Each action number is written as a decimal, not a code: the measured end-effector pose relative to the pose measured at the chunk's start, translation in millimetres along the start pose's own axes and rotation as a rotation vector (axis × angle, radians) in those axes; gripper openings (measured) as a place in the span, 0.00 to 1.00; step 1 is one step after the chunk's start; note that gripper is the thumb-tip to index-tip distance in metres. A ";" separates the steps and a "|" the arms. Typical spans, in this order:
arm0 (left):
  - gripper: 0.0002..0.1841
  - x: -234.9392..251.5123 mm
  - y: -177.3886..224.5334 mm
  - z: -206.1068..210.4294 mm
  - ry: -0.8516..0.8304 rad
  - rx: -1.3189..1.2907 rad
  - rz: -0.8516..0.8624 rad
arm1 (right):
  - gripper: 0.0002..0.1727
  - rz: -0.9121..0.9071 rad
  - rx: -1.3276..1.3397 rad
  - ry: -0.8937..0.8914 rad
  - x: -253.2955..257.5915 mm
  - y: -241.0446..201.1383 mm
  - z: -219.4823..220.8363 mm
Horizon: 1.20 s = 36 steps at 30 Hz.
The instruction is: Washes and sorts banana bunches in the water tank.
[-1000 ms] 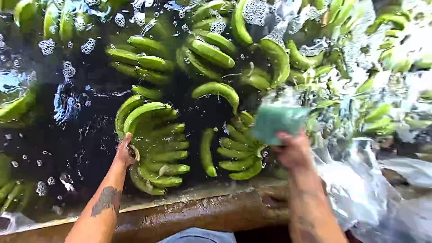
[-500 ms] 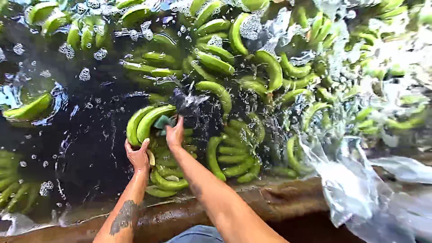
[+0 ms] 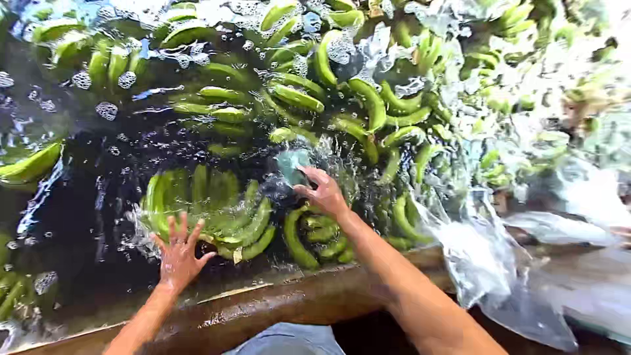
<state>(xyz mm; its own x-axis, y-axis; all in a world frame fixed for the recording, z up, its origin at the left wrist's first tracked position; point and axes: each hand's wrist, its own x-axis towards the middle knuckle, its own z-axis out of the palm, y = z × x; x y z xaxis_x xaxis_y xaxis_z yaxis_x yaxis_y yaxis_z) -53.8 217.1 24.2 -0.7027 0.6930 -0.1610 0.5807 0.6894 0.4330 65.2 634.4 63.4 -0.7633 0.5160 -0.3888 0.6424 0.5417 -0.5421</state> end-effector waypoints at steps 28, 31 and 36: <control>0.30 11.0 -74.2 -50.3 -0.280 -0.887 -0.998 | 0.39 0.603 0.296 -0.323 -54.6 52.3 104.6; 0.27 11.7 -67.6 -46.2 -0.307 -1.020 -1.039 | 0.35 0.496 0.288 -0.226 -59.0 35.1 88.5; 0.23 5.3 -28.3 12.9 -0.201 -1.047 -1.047 | 0.17 0.450 0.530 -0.076 -133.2 23.2 10.1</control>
<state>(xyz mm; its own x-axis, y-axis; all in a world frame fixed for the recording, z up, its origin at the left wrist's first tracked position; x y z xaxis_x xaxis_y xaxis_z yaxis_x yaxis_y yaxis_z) -68.7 203.9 -0.4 -0.4862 0.0695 -0.8711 -0.7491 0.4800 0.4565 181.1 571.5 95.1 -0.4460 0.5562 -0.7012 0.7917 -0.1203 -0.5989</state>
